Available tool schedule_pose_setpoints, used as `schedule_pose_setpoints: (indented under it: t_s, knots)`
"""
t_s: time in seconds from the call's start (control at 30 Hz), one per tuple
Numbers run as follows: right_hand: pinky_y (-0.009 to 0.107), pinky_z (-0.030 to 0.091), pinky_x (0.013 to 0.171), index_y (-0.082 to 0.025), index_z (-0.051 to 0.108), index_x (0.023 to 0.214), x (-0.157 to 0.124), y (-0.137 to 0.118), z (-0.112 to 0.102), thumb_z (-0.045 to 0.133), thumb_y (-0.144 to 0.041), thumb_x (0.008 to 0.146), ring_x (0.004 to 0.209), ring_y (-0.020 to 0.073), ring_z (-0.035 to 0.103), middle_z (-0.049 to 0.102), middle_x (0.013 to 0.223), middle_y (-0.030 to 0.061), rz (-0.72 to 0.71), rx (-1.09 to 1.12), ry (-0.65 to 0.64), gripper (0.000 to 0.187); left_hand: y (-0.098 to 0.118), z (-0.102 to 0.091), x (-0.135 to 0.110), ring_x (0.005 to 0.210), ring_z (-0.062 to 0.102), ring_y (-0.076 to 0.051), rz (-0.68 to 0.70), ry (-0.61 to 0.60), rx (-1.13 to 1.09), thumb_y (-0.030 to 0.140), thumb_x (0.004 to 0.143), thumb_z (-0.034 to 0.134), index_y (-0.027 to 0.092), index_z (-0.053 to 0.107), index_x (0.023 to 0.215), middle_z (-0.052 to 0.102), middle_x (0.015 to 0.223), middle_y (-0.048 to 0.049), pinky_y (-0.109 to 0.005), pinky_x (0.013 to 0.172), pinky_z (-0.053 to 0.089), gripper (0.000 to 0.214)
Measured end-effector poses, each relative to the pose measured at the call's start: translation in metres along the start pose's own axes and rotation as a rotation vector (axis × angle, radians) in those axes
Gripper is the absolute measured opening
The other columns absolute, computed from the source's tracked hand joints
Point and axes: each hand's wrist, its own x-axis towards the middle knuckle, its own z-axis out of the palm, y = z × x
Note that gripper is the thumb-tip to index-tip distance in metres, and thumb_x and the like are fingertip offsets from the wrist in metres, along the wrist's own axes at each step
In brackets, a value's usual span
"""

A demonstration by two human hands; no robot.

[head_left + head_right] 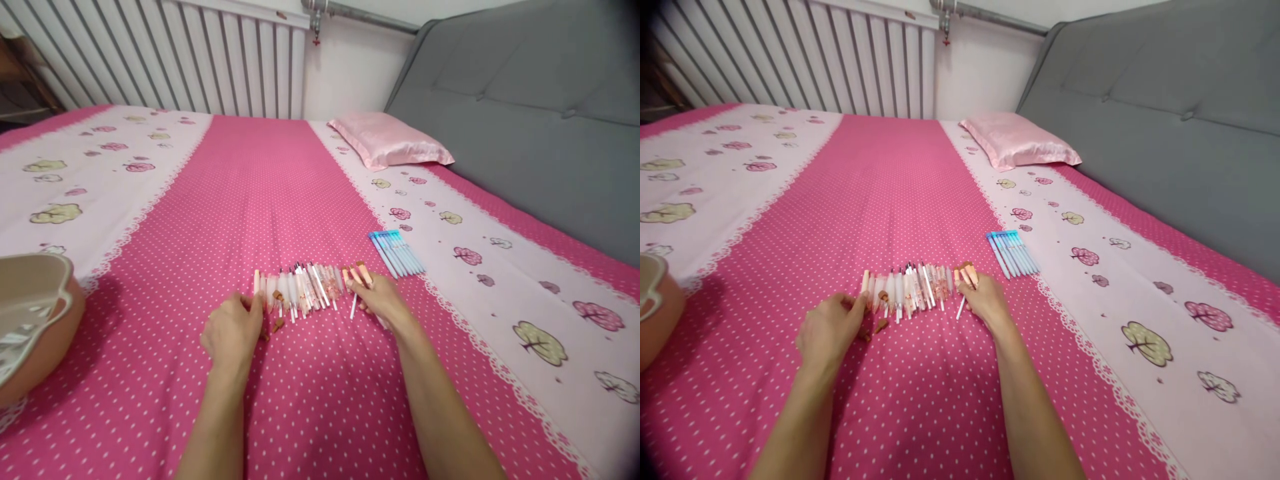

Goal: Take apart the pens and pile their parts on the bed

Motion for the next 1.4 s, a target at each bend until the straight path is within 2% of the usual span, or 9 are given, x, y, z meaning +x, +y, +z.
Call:
schedule_pose_setpoints:
  t_s: [0.1,0.4,0.63,0.73,0.83,0.9,1.03,1.13,1.4]
  knots:
    - [0.022,0.037,0.041,-0.018,0.057,0.086,-0.003,-0.005,-0.002,0.063,-0.039,0.069,0.037,0.0125,0.054,0.059,0.049,-0.0034,-0.03,-0.13,0.109,0.028,0.001,-0.001,0.0,0.073,0.06,-0.033,0.011,0.013,-0.006,0.054,0.076,0.036,0.021,0.06,0.075,0.065,0.072,-0.0117,-0.037,0.057,0.041,0.041]
    - [0.024,0.034,0.047,-0.017,0.058,0.072,-0.006,-0.019,0.001,0.059,-0.027,0.066,0.056,0.018,0.059,0.062,0.058,0.0062,-0.029,-0.496,0.145,0.012,-0.001,0.0,0.0,0.073,0.06,-0.033,0.01,0.021,-0.018,0.055,0.076,0.037,0.022,0.061,0.078,0.065,0.072,-0.0116,-0.038,0.056,0.042,0.041]
    - [0.023,0.041,0.05,-0.018,0.062,0.078,-0.011,-0.026,0.006,0.056,-0.037,0.072,0.048,0.0141,0.057,0.061,0.056,0.0018,-0.133,-0.154,0.114,0.021,0.0,-0.006,-0.002,0.074,0.059,-0.033,-0.008,0.027,-0.057,0.058,0.075,0.037,0.022,0.061,0.085,0.066,0.077,-0.0121,-0.037,0.056,0.039,0.045]
    - [0.022,0.04,0.044,-0.017,0.061,0.073,-0.011,-0.027,0.005,0.06,-0.037,0.071,0.043,0.0123,0.053,0.057,0.05,-0.0006,-0.069,0.006,0.155,0.02,0.003,-0.011,-0.004,0.071,0.059,-0.03,0.001,0.062,-0.078,0.057,0.075,0.039,0.022,0.061,0.085,0.066,0.076,-0.0097,-0.033,0.054,0.037,0.043]
    - [0.018,0.037,0.037,-0.015,0.058,0.071,-0.017,-0.038,-0.001,0.061,-0.031,0.073,0.039,0.0086,0.047,0.054,0.049,-0.0025,0.066,0.403,0.051,0.016,0.01,-0.015,-0.012,0.062,0.057,-0.022,0.092,0.087,-0.191,0.053,0.075,0.044,0.022,0.06,0.082,0.065,0.07,-0.0045,-0.029,0.051,0.035,0.035]
    - [0.016,0.04,0.038,-0.014,0.059,0.075,-0.026,-0.051,-0.006,0.059,-0.026,0.076,0.042,0.0074,0.05,0.058,0.056,-0.0011,0.16,0.681,-0.112,0.012,0.018,-0.015,-0.022,0.056,0.055,-0.018,0.226,0.004,-0.349,0.051,0.075,0.046,0.021,0.061,0.079,0.063,0.064,-0.0023,-0.027,0.051,0.035,0.035]
    - [0.021,0.053,0.055,-0.012,0.06,0.076,-0.045,-0.076,-0.007,0.056,-0.017,0.08,0.055,0.0099,0.06,0.063,0.063,0.0022,0.254,0.976,-0.312,0.007,0.037,-0.009,-0.047,0.061,0.057,-0.016,0.445,-0.415,-0.657,0.049,0.074,0.051,0.018,0.063,0.079,0.065,0.069,-0.003,-0.025,0.054,0.041,0.033]
    - [0.026,0.054,0.075,-0.012,0.059,0.079,-0.054,-0.084,0.001,0.052,-0.016,0.083,0.07,0.0123,0.066,0.067,0.069,0.0046,0.254,1.062,-0.32,0.009,0.047,-0.004,-0.059,0.066,0.059,-0.016,0.504,-0.599,-0.779,0.042,0.075,0.054,0.016,0.062,0.081,0.067,0.075,-0.0048,-0.026,0.058,0.044,0.028]
    - [0.029,0.051,0.082,-0.014,0.057,0.09,-0.063,-0.091,0.014,0.051,-0.017,0.083,0.091,0.0161,0.064,0.069,0.096,0.01,0.211,0.942,-0.298,0.01,0.044,0.007,-0.056,0.065,0.055,-0.015,0.536,-0.528,-0.826,0.036,0.076,0.054,0.015,0.058,0.081,0.062,0.072,-0.004,-0.026,0.059,0.042,0.022]
